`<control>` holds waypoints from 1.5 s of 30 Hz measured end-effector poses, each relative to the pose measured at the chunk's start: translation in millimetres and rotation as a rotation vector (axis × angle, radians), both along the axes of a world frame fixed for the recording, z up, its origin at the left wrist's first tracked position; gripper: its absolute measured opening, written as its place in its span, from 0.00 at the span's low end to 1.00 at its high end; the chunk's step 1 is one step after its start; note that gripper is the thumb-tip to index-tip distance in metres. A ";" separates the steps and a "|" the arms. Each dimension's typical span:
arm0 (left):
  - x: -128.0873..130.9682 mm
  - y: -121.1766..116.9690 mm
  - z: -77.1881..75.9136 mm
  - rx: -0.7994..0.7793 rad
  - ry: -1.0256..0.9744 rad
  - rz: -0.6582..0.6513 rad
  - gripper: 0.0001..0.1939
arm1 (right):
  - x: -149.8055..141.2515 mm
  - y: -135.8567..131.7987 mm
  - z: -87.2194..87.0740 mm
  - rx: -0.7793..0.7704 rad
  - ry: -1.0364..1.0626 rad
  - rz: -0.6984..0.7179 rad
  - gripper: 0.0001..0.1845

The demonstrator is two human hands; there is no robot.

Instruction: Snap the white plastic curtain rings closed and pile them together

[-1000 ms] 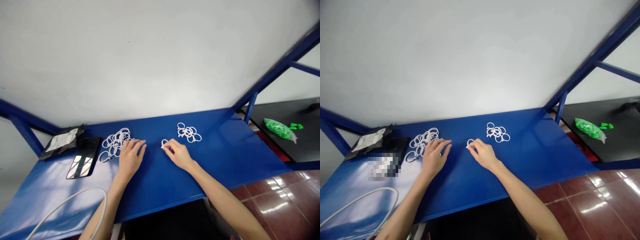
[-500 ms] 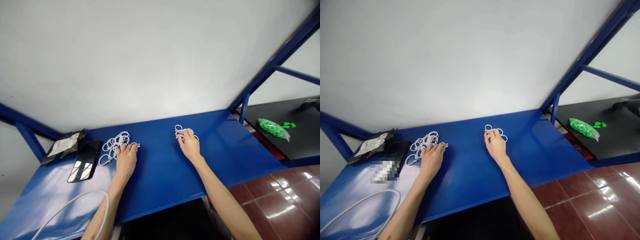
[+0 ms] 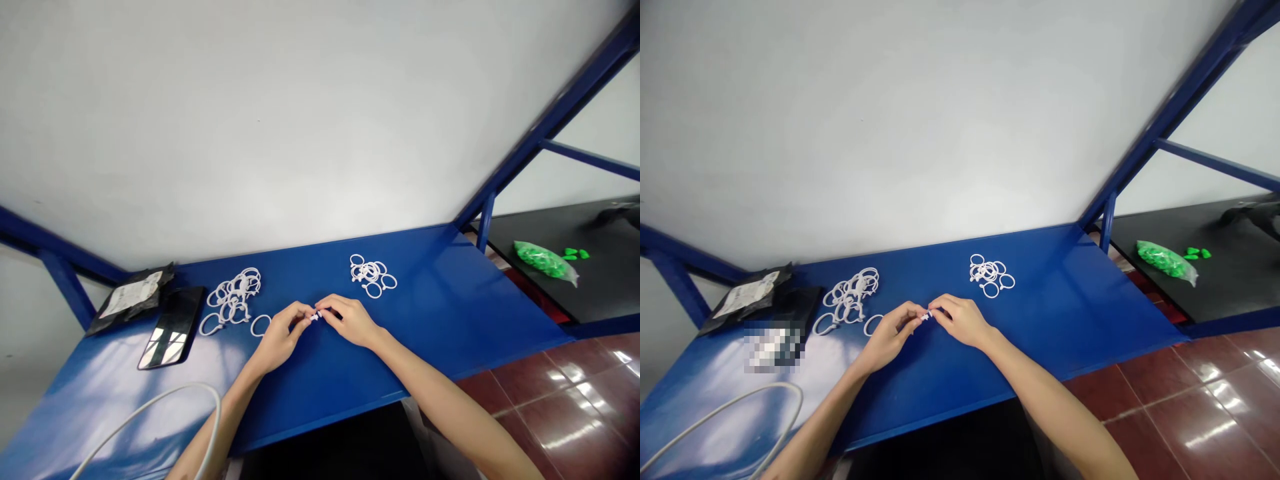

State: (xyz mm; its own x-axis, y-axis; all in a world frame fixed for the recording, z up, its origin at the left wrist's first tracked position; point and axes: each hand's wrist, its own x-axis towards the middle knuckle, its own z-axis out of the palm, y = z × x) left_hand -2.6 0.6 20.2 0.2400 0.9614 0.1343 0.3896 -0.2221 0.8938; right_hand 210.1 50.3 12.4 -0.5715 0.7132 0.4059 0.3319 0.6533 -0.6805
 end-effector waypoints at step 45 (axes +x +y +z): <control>-12.7 3.7 -1.7 0.676 0.696 0.150 0.12 | 0.3 4.2 -5.0 0.166 -0.138 -0.085 0.11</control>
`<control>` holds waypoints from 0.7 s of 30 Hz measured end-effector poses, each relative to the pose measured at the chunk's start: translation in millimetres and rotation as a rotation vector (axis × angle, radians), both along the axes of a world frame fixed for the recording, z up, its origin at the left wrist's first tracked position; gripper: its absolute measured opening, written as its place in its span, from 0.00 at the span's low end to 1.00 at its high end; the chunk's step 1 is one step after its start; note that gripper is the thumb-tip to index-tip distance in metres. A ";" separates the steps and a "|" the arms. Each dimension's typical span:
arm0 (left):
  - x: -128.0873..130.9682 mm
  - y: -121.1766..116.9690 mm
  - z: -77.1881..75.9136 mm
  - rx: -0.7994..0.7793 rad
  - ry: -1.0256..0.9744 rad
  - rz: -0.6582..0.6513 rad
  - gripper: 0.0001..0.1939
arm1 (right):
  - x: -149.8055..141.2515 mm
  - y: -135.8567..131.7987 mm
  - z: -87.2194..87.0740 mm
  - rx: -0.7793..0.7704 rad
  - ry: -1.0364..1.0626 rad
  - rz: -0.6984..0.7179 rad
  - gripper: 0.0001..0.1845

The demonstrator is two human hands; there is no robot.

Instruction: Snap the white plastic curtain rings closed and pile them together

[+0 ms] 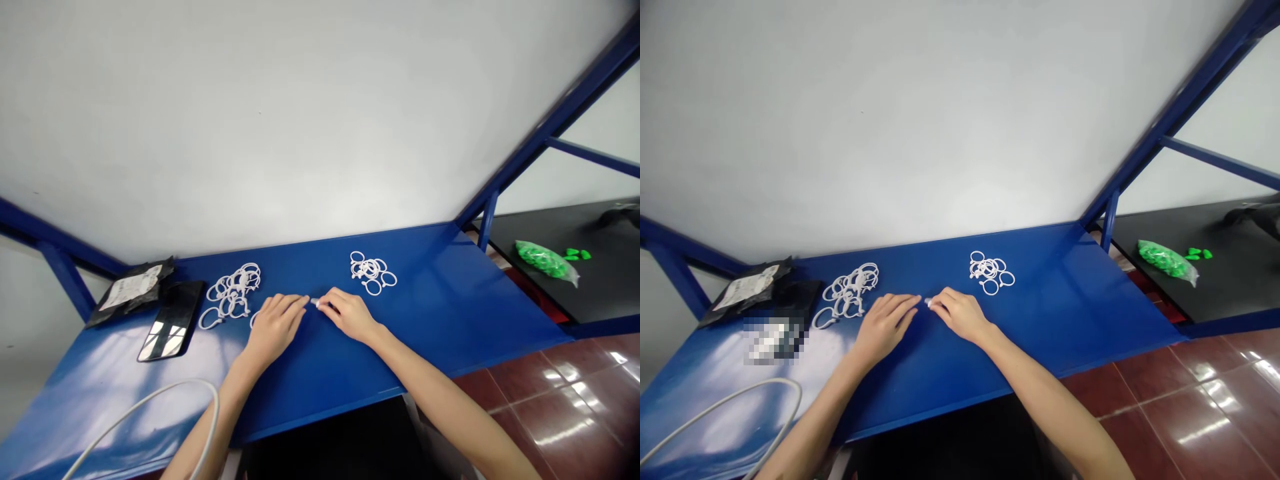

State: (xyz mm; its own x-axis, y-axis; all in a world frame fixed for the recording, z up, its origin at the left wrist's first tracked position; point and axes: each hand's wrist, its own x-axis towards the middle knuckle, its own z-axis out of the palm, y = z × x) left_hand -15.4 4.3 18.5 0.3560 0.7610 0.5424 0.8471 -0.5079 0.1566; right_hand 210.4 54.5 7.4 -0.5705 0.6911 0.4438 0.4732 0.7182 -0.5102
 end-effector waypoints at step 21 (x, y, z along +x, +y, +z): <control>-11.2 -25.6 3.9 -0.420 -0.279 -0.023 0.09 | 17.1 10.4 13.5 0.084 0.110 -0.166 0.13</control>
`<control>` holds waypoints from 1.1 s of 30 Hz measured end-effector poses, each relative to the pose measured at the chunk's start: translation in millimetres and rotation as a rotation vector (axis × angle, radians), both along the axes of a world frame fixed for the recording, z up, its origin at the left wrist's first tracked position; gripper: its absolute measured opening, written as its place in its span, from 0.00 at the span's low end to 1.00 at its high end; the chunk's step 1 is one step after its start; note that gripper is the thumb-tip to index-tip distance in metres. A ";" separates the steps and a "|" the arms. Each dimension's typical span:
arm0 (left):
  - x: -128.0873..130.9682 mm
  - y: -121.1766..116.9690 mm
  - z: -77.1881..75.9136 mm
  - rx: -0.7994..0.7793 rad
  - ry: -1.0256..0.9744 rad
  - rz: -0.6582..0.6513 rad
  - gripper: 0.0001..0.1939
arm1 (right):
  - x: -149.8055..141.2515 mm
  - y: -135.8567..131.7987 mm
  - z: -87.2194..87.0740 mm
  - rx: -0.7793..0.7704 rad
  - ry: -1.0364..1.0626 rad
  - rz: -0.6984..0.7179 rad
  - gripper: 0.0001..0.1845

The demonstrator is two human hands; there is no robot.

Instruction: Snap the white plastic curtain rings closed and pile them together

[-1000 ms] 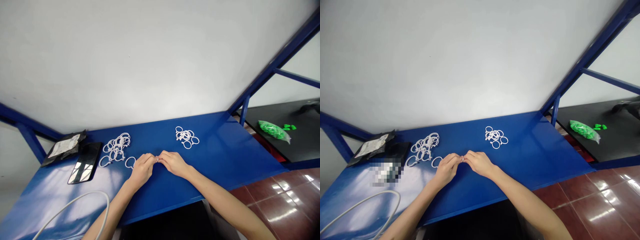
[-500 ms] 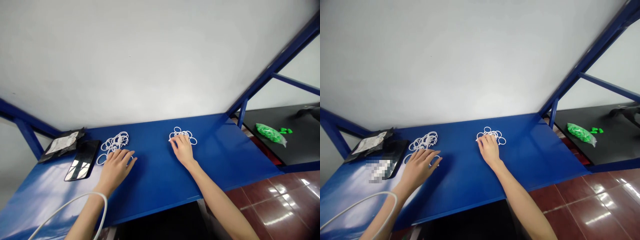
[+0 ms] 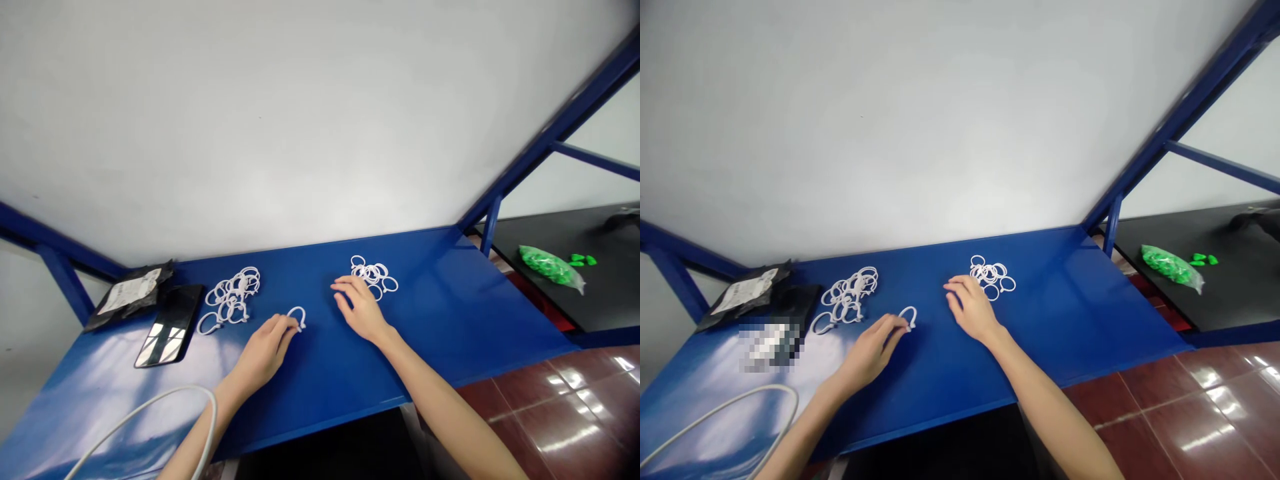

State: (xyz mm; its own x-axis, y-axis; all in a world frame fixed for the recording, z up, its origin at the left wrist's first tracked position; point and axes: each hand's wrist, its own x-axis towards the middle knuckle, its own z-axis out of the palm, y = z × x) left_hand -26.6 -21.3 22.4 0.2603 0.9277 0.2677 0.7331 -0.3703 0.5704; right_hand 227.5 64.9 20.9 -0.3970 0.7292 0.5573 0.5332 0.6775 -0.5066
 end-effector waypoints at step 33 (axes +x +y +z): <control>46.7 9.6 -8.8 0.071 -0.506 0.142 0.07 | -16.5 -27.4 -3.6 -0.349 0.075 0.350 0.12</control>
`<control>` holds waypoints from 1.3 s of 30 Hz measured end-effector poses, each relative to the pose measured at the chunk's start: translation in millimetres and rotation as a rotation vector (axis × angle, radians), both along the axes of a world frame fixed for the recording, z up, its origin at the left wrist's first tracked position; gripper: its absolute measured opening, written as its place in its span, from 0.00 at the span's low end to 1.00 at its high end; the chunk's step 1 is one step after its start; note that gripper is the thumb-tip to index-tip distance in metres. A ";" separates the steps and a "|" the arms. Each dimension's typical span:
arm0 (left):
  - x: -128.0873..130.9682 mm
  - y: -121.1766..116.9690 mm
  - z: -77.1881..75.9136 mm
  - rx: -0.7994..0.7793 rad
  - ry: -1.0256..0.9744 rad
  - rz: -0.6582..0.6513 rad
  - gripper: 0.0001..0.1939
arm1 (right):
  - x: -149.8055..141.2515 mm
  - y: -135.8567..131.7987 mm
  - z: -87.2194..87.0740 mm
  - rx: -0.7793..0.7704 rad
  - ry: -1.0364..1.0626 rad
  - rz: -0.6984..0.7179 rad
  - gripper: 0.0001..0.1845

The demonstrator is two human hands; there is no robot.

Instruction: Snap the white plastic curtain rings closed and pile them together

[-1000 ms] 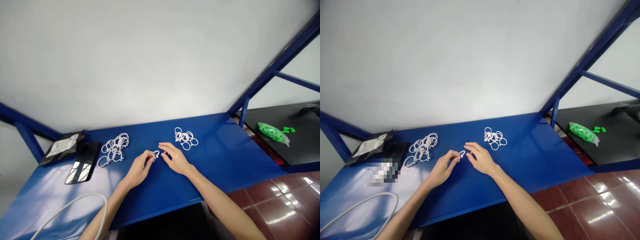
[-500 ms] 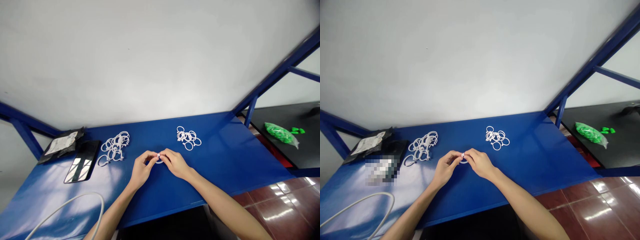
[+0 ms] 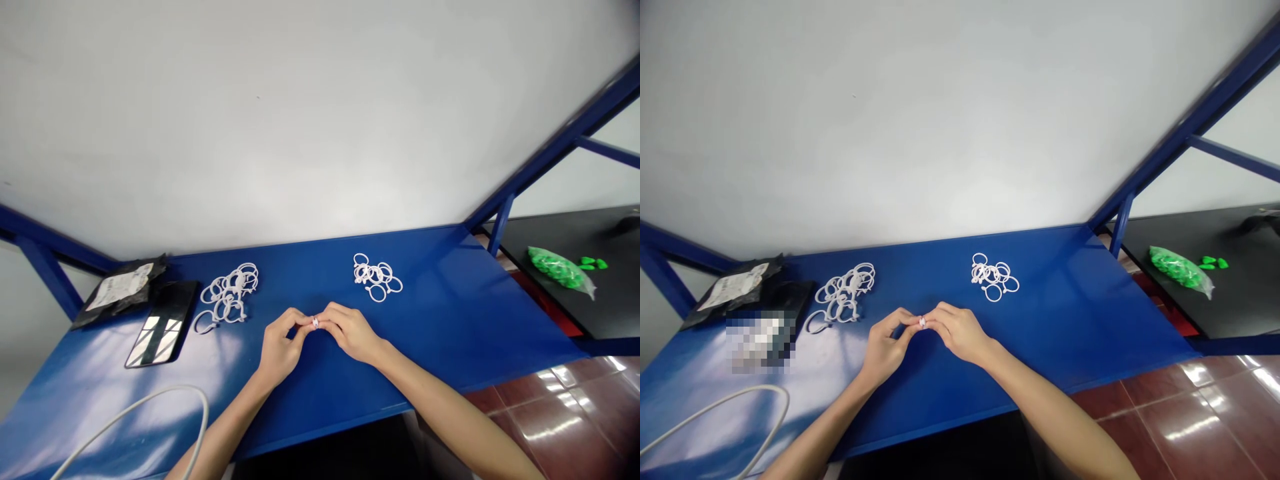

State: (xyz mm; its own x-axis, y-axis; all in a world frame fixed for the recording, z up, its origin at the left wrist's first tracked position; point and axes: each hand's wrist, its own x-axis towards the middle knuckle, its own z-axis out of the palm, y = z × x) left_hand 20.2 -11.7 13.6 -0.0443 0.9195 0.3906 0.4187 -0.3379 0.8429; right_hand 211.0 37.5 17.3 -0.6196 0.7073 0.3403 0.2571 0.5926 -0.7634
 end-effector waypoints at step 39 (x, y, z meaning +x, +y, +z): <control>-87.3 32.1 -12.6 -0.124 0.971 0.598 0.16 | 44.0 41.8 20.4 0.197 -0.531 -0.925 0.17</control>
